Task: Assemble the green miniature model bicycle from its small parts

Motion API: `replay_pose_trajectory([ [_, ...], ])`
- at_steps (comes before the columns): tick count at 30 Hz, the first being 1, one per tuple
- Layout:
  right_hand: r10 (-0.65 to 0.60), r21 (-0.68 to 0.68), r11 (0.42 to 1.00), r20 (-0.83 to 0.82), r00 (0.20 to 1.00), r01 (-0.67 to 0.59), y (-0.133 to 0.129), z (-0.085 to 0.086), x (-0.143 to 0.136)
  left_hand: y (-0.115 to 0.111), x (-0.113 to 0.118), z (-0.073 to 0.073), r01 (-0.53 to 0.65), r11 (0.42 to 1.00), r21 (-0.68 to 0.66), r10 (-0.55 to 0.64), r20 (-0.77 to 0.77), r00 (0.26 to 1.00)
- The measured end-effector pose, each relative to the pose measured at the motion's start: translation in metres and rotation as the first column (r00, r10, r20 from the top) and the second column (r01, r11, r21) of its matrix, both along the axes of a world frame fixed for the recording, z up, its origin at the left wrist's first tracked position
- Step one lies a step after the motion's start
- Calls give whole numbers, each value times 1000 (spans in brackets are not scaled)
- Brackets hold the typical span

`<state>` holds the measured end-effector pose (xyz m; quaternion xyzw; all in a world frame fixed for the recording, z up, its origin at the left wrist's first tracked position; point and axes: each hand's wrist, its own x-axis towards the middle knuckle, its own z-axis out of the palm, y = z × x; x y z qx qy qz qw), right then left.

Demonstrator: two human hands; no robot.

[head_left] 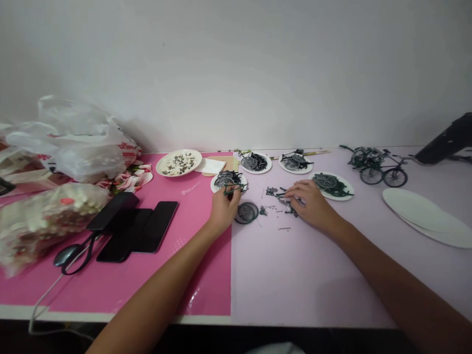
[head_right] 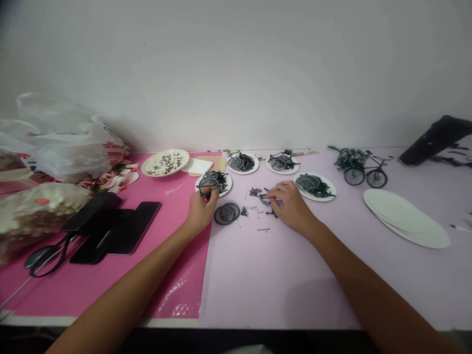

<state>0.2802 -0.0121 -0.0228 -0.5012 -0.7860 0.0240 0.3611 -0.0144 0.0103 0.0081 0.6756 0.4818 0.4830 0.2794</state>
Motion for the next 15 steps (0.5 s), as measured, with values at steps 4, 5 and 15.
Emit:
replay_pose_trajectory([
  [4,-38,57,998,17,999,37,0,1,0,2,0,-3,-13,1000,-23,13,3,1000],
  [5,-51,61,997,20,999,49,1,1,0,2,0,-4,-14,1000,-26,14,8,1000],
  [15,-154,30,988,76,985,152,-1,3,3,5,2,-8,-39,999,-39,42,91,995],
])
